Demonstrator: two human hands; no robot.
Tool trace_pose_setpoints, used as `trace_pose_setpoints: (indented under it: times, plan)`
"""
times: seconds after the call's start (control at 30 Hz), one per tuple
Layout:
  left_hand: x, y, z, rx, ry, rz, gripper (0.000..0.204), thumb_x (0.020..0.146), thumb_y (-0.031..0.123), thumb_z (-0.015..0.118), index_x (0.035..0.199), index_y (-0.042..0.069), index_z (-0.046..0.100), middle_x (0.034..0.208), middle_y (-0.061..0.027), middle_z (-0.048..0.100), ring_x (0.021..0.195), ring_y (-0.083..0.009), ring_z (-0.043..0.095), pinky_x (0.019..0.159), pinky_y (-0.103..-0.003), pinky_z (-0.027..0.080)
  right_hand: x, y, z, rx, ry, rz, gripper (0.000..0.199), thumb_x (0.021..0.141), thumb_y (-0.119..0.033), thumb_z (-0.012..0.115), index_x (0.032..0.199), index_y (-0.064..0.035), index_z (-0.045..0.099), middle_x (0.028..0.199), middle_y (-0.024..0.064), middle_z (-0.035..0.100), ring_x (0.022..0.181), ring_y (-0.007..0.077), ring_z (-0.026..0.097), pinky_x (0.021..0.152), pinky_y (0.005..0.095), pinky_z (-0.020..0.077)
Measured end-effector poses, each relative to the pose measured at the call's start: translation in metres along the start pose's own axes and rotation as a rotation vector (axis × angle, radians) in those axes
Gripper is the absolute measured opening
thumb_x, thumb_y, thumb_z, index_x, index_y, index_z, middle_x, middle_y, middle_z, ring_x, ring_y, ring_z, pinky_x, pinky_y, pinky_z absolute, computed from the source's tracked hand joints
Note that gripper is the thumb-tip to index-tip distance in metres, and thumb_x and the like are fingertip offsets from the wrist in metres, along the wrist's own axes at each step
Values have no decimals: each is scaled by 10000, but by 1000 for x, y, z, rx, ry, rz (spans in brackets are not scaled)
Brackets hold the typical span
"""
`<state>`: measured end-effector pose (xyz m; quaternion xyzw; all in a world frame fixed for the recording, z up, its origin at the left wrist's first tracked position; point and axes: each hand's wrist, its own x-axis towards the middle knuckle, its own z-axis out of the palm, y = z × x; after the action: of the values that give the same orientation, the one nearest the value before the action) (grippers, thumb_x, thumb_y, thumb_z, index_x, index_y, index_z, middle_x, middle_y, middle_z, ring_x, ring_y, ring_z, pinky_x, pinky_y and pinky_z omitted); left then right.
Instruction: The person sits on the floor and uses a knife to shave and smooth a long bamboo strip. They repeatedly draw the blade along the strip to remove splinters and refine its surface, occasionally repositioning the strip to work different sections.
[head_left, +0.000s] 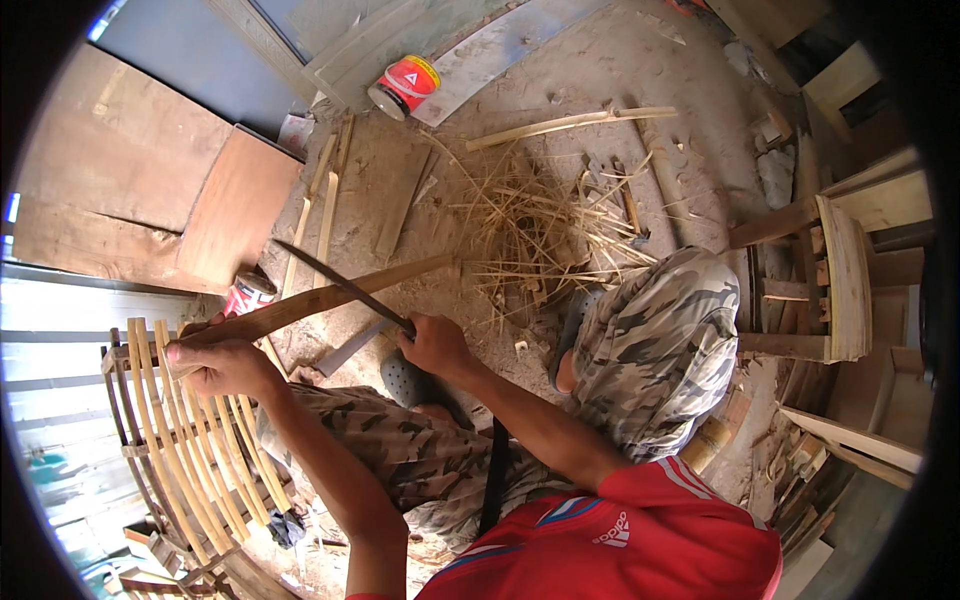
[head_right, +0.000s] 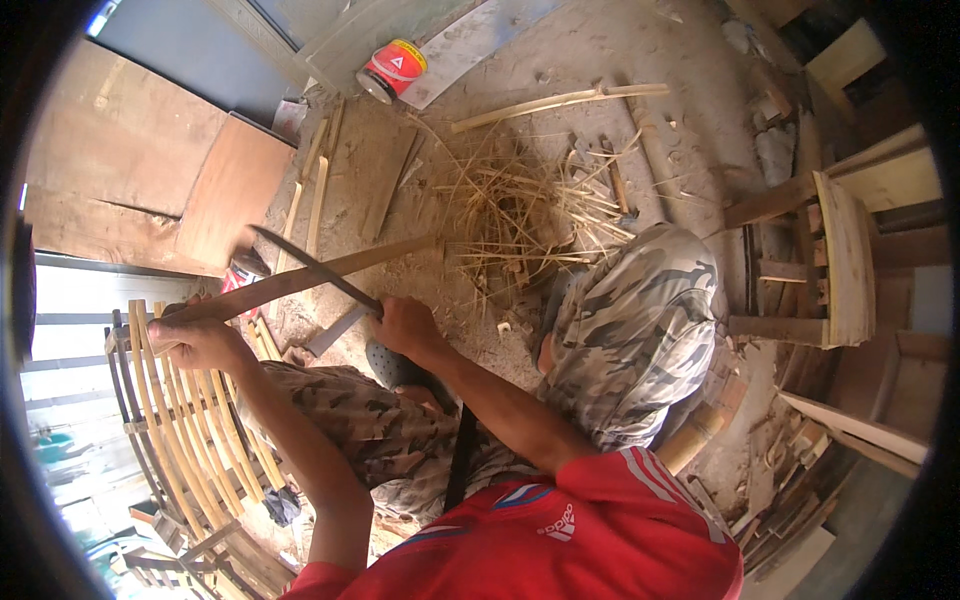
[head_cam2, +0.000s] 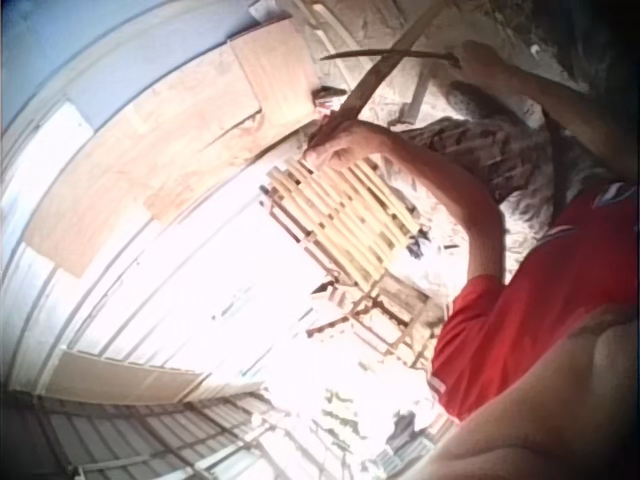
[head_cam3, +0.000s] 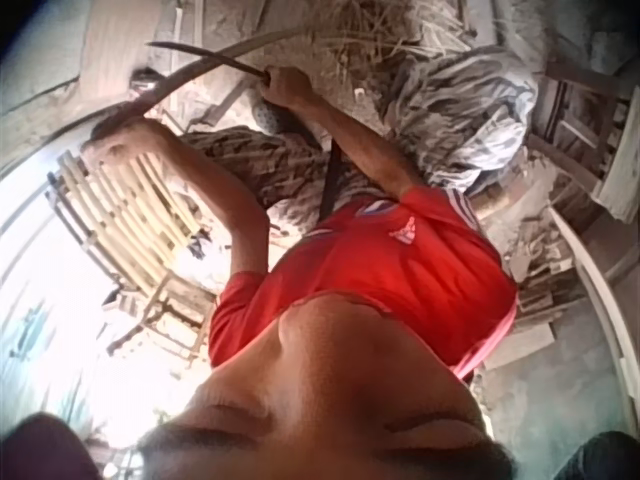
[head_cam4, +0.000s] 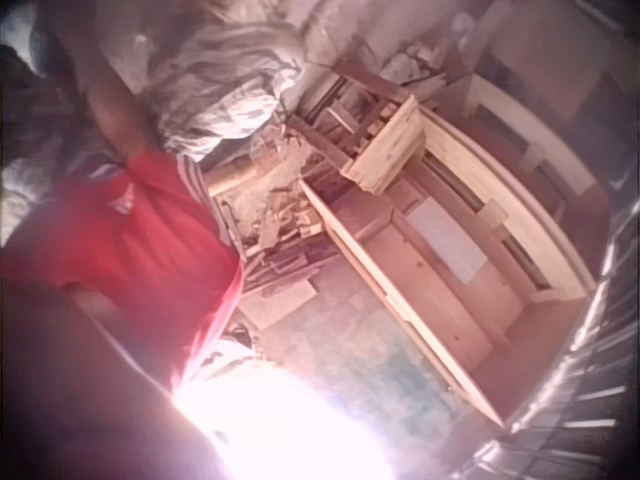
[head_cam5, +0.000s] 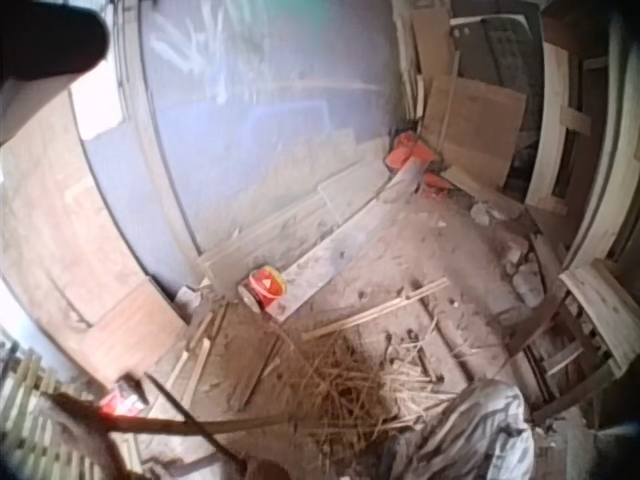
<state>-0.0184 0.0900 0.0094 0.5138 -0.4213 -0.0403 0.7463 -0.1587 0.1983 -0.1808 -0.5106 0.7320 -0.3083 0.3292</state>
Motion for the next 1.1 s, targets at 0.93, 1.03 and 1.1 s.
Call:
trace_pose_setpoints:
  times: [0.93,1.03,1.1]
  plan:
    - [5,-4,-4,54,14,-31,588,984,494,406,735,-18,556,642,-92,556,577,-172,551,526,-294,468,3,57,23,61,-74,146,404,824,-351,599,845,48,658,808,255,649,797,407,648,717,475,518]
    - [1,3,1,23,-27,-21,599,983,499,406,736,-26,556,641,-99,562,577,-174,552,531,-300,472,4,105,37,-88,49,256,401,854,-348,577,795,43,647,765,225,651,749,395,649,677,469,519]
    - [6,-2,-6,44,-13,-37,603,983,499,405,736,-30,556,641,-104,565,578,-176,553,534,-303,473,-1,139,20,14,-202,514,394,866,-335,577,793,46,646,731,210,644,723,375,650,651,459,518]
